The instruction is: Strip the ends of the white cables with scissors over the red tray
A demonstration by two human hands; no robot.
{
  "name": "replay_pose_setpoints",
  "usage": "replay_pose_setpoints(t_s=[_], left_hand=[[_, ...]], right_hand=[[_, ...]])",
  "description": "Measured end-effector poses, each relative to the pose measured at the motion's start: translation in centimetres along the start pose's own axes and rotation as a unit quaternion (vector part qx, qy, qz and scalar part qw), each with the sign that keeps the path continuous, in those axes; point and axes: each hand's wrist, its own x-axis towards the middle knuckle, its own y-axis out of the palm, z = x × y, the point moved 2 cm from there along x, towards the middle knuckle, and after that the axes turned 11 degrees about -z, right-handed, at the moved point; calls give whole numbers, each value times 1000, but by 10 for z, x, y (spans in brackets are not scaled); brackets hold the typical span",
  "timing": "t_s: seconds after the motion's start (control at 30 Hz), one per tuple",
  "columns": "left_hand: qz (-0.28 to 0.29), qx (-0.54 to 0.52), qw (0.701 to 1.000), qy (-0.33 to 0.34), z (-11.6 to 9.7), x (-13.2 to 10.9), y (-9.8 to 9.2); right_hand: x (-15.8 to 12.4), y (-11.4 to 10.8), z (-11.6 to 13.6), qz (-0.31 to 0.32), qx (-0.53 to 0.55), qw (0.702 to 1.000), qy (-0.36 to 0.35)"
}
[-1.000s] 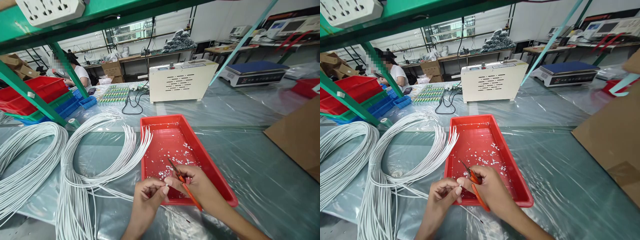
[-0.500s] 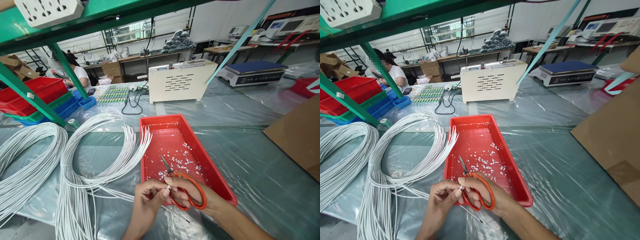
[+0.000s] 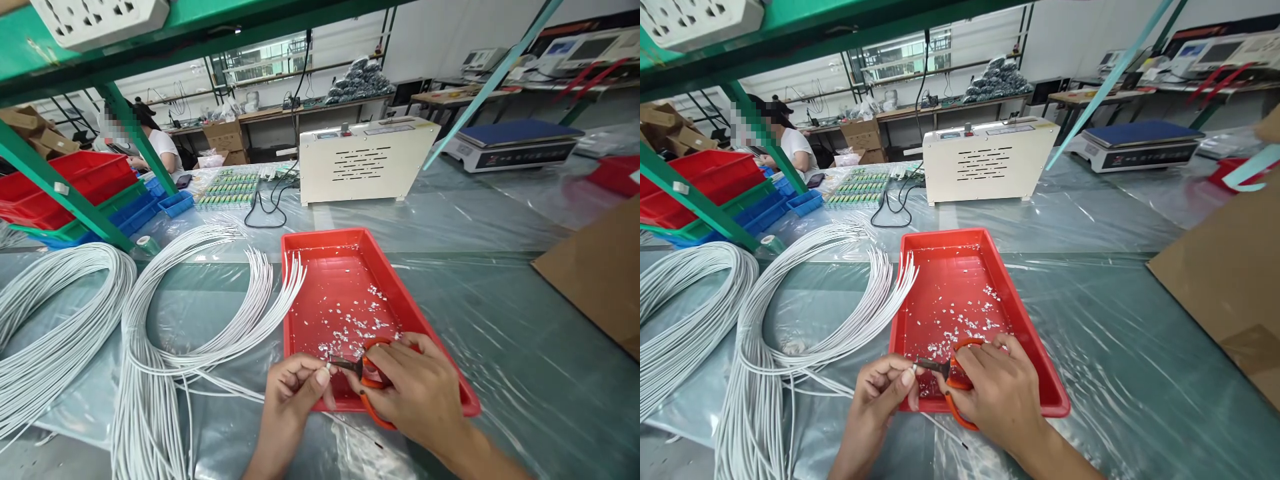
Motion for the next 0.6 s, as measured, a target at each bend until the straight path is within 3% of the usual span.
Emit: replay_pose_setpoints(t_s=[0.6], left_hand=[[-7,15,1000,11,0,-1,-1]], right_hand=[[-2,-1,0,-6,-6,999,-48]])
